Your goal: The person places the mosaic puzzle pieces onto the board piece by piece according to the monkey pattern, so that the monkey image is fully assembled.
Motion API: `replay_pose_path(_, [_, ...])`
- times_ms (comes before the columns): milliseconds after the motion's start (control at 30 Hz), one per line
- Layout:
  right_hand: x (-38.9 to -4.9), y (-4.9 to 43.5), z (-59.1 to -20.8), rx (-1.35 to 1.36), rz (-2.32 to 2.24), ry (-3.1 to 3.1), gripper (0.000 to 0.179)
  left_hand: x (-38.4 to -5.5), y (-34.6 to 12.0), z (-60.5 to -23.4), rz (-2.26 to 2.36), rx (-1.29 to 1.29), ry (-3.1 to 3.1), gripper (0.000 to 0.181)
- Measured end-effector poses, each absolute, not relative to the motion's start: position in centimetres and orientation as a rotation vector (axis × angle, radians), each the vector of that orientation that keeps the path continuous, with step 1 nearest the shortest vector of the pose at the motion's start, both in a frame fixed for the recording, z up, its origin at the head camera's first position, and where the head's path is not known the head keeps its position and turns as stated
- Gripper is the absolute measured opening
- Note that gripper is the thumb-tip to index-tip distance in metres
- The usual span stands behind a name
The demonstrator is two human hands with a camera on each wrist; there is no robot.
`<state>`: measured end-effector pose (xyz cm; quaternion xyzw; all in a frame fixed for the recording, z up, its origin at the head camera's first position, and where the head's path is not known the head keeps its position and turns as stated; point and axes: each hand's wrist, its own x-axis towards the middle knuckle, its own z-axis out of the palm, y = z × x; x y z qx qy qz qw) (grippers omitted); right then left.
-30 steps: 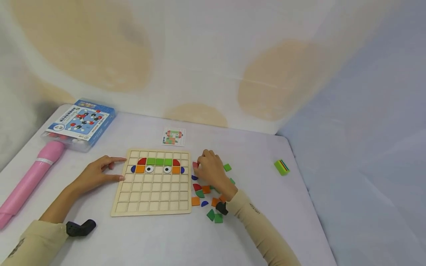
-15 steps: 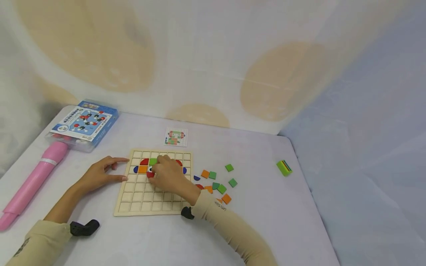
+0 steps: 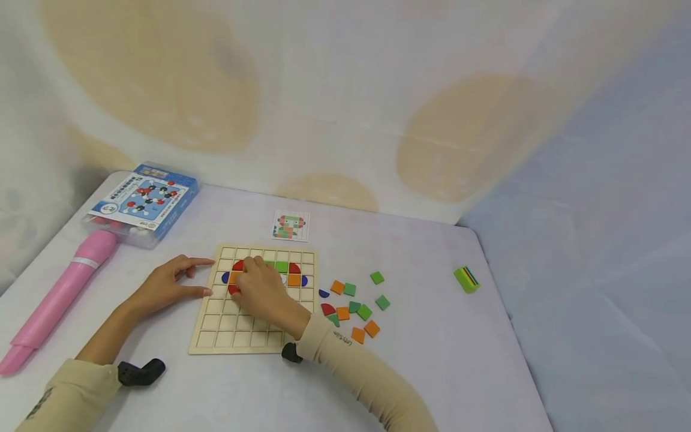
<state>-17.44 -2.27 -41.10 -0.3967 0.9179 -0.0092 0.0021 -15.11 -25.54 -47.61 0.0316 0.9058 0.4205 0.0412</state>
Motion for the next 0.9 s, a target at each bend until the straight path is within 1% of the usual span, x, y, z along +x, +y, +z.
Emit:
replay_pose_path(133, [-17.6, -2.3, -41.1, -1.247, -0.023, 2.865, 0.023, -15.1, -25.3, -47.7, 1.265, 0.121, 2.782, 0.067])
replay_pose_path(367, [-17.3, -2.9, -41.3, -1.253, 0.057, 2.843, 0.017, -14.7, -25.4, -48.0, 1.252, 0.103, 2.782, 0.069])
replay_pose_path(667, [-17.0, -3.1, -41.0, -1.213, 0.149, 2.875, 0.017, -14.9, -25.4, -47.9, 1.258, 0.124, 2.780, 0.070])
replay_pose_path(800, [-17.4, -2.6, -40.4, -1.195, 0.101, 2.848, 0.023, -15.1, -25.6, -48.0, 1.245, 0.120, 2.788, 0.070])
replay_pose_path(900, [-17.8, -0.8, -39.4, -1.190, 0.011, 2.843, 0.031, -15.2, -25.7, -47.8, 1.222, 0.117, 2.785, 0.071])
